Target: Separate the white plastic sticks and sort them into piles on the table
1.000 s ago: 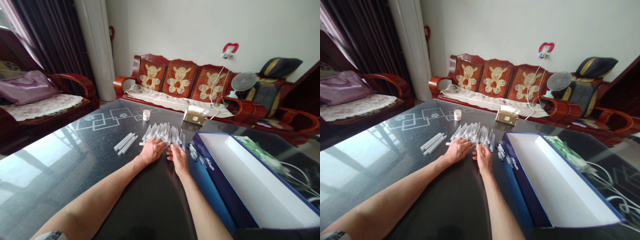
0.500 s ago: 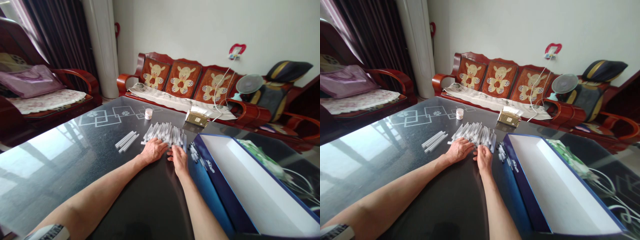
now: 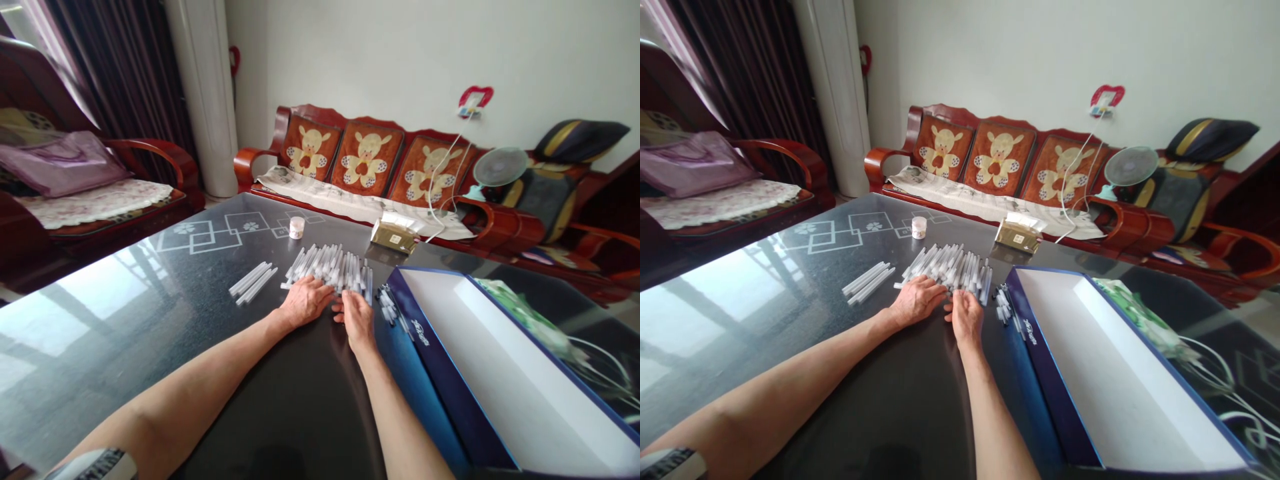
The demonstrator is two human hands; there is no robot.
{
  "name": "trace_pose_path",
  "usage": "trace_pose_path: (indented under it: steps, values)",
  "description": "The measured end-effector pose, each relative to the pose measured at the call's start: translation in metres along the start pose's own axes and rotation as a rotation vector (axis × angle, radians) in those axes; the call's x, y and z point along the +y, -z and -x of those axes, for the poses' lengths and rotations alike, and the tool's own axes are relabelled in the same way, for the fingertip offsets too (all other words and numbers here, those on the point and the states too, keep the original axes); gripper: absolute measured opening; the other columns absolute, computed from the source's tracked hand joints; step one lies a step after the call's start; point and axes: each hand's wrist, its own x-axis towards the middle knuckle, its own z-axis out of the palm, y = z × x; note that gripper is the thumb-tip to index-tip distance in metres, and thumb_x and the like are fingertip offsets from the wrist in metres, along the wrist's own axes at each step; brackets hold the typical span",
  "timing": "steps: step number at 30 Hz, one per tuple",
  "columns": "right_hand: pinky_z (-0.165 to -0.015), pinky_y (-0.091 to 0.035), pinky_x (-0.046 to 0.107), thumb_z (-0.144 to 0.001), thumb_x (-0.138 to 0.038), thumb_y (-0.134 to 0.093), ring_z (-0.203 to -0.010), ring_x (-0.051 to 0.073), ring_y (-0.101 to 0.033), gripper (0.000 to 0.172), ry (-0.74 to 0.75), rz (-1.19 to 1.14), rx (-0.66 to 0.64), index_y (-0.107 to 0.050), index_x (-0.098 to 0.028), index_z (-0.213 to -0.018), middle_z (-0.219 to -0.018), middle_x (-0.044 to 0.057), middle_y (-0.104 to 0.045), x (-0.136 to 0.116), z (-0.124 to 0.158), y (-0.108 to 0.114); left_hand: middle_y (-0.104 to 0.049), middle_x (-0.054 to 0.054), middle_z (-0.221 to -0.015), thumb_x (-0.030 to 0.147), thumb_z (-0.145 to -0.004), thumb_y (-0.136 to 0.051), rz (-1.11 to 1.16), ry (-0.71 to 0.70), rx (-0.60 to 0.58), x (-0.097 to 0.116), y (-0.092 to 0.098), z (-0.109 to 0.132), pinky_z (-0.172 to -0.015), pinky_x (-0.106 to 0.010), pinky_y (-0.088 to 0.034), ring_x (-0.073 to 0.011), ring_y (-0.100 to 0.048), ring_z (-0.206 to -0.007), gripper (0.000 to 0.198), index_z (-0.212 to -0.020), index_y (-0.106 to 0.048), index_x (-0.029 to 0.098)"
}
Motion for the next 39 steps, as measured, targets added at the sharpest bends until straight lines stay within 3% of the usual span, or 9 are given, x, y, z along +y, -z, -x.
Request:
trace_pose_path:
  steps: [4,10,16,23,29,39]
  values:
    - [-0.039,-0.05,0.022,-0.077,-0.053,-0.055,-0.053,0.016,-0.064,0.037,0.025,0.099,-0.012,-0.063,-0.017,-0.084,-0.07,0.004,-0.067,-0.0004,0.0013,0.0,-0.059,-0.004,-0.074,0.036,-0.096,-0.039,-0.001,-0.002,0.003,-0.0006,-0.0004,-0.0001,-0.071,-0.03,-0.04,-0.0171,-0.05,-0.072,0.032,-0.097,-0.066,0.019]
    - [-0.044,-0.052,0.021,-0.071,-0.046,-0.063,-0.069,0.018,-0.068,0.039,0.042,-0.04,-0.059,-0.06,-0.017,-0.098,-0.078,0.002,-0.067,0.0028,-0.0009,0.0015,-0.059,-0.004,-0.074,0.038,-0.096,-0.039,0.001,-0.001,0.012,-0.0013,-0.0018,0.0001,-0.071,-0.03,-0.04,-0.0172,-0.05,-0.071,0.034,-0.097,-0.066,0.019]
    - [-0.038,-0.049,0.022,-0.078,-0.056,-0.054,-0.05,0.015,-0.063,0.04,0.026,0.081,-0.03,-0.064,-0.017,-0.086,-0.066,0.003,-0.066,0.0094,-0.0032,0.0017,-0.058,-0.004,-0.073,0.038,-0.096,-0.038,0.007,-0.012,0.006,-0.0007,-0.0011,0.0005,-0.071,-0.03,-0.04,-0.0173,-0.049,-0.071,0.034,-0.098,-0.066,0.019]
    - [-0.043,-0.053,0.021,-0.073,-0.049,-0.064,-0.068,0.018,-0.069,0.044,0.05,-0.043,-0.062,-0.062,-0.017,-0.102,-0.081,0.004,-0.068,0.0061,-0.0016,0.0015,-0.058,-0.004,-0.074,0.039,-0.096,-0.037,0.01,0.005,0.005,-0.0011,-0.0007,0.0011,-0.072,-0.03,-0.041,-0.0173,-0.05,-0.073,0.035,-0.098,-0.066,0.019]
    - [-0.037,-0.049,0.02,-0.079,-0.053,-0.056,-0.051,0.014,-0.064,0.038,0.031,0.042,-0.035,-0.064,-0.016,-0.084,-0.071,0.004,-0.068,0.0075,-0.0022,0.0004,-0.058,-0.004,-0.073,0.038,-0.096,-0.037,0.021,-0.016,0.007,-0.0008,0.0001,0.0005,-0.071,-0.03,-0.042,-0.0168,-0.05,-0.071,0.035,-0.096,-0.066,0.018]
    - [-0.043,-0.052,0.019,-0.078,-0.05,-0.059,-0.063,0.016,-0.069,0.04,0.018,-0.045,-0.078,-0.063,-0.016,-0.099,-0.075,0.002,-0.068,0.0064,-0.0027,0.0028,-0.059,-0.005,-0.075,0.038,-0.097,-0.036,0.017,-0.006,0.005,-0.0016,-0.0004,0.0002,-0.072,-0.03,-0.043,-0.017,-0.05,-0.073,0.036,-0.098,-0.066,0.018]
